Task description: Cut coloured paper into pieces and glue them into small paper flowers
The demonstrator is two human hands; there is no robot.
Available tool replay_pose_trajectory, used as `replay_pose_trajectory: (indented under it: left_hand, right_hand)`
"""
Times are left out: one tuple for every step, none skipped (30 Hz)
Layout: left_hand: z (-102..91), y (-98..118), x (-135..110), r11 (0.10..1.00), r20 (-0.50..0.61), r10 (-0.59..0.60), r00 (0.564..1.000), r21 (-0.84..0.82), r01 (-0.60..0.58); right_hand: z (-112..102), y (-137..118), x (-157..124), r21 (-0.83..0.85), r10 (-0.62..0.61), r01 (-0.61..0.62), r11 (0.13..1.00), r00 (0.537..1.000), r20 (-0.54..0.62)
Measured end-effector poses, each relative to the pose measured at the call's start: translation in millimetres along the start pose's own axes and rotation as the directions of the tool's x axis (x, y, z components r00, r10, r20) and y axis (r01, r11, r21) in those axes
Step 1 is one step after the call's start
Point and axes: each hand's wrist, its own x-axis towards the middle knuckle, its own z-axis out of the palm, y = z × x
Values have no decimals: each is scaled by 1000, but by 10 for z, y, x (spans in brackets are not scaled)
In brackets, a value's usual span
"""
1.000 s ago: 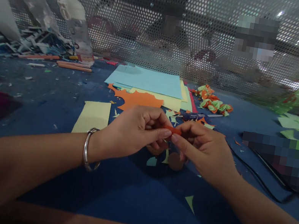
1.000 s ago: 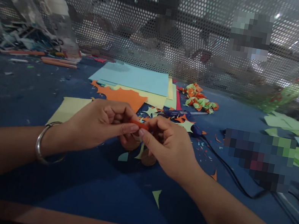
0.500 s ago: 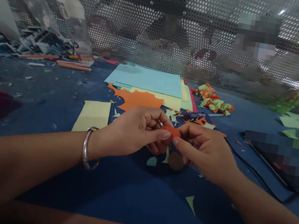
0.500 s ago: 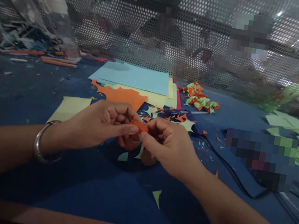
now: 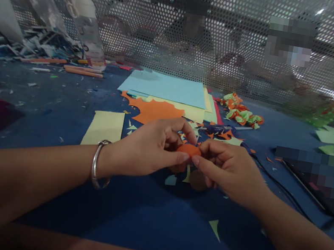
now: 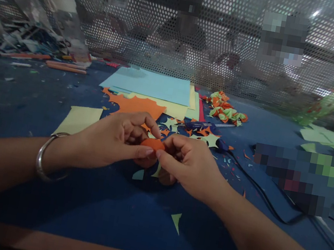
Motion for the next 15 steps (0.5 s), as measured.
replay_pose_trajectory:
  left_hand:
    - [-4, 10, 1, 1000, 15, -17, 1000, -24, 17]
    - [-9, 20, 4, 999, 29, -34, 999, -41, 35]
    - [-14, 28, 10, 997, 42, -50, 998, -54, 52]
    - [-19, 33, 17, 996, 51, -61, 997, -63, 65]
    - [-24, 37, 24, 995, 55, -69, 996, -67, 72]
    - [-29, 37, 29, 995, 57, -71, 996, -61, 75]
    - [-33, 35, 29, 996, 58, -67, 996, -47, 69]
    - [-34, 34, 22, 998, 58, -55, 997, -17, 56]
    - [-32, 35, 6, 999, 52, -37, 998, 41, 35]
    - [-25, 42, -20, 992, 39, -11, 999, 127, 6]
    - [-11, 59, -55, 971, 18, 28, 999, 235, -32]
    - [10, 85, -98, 936, -5, 75, 997, 346, -69]
    - [40, 124, -147, 892, -28, 131, 991, 439, -106]
    - [77, 171, -200, 861, -44, 185, 982, 488, -140]
    - [119, 224, -256, 872, -43, 202, 978, 463, -160]
  right_hand:
    - [-2, -5, -1, -3, -2, 2, 1000, 1000, 1]
    - [-6, -11, -2, -4, -4, 4, 1000, 1000, 4]
    - [-10, -16, -2, -4, -8, 8, 1000, 1000, 5]
    - [-14, -20, -1, 0, -11, 11, 1000, 1000, 4]
    - [-19, -24, 1, 3, -12, 12, 1000, 1000, 6]
    - [-24, -26, 3, 6, -12, 12, 1000, 1000, 6]
    - [-29, -26, 5, 8, -10, 10, 1000, 1000, 8]
    - [-36, -23, 7, 6, -8, 8, 1000, 1000, 13]
    - [-44, -18, 10, 3, -9, 9, 1000, 1000, 19]
    - [-56, -9, 13, -3, -10, 10, 1000, 1000, 22]
    - [-70, 2, 16, -9, -12, 12, 1000, 1000, 18]
    - [-89, 16, 22, -12, -12, 12, 1000, 1000, -1]
    - [-111, 33, 29, -11, -8, 8, 1000, 999, -31]
    - [-134, 51, 38, -5, -4, 4, 1000, 997, -73]
    - [-159, 70, 49, 6, 2, -2, 1000, 993, -117]
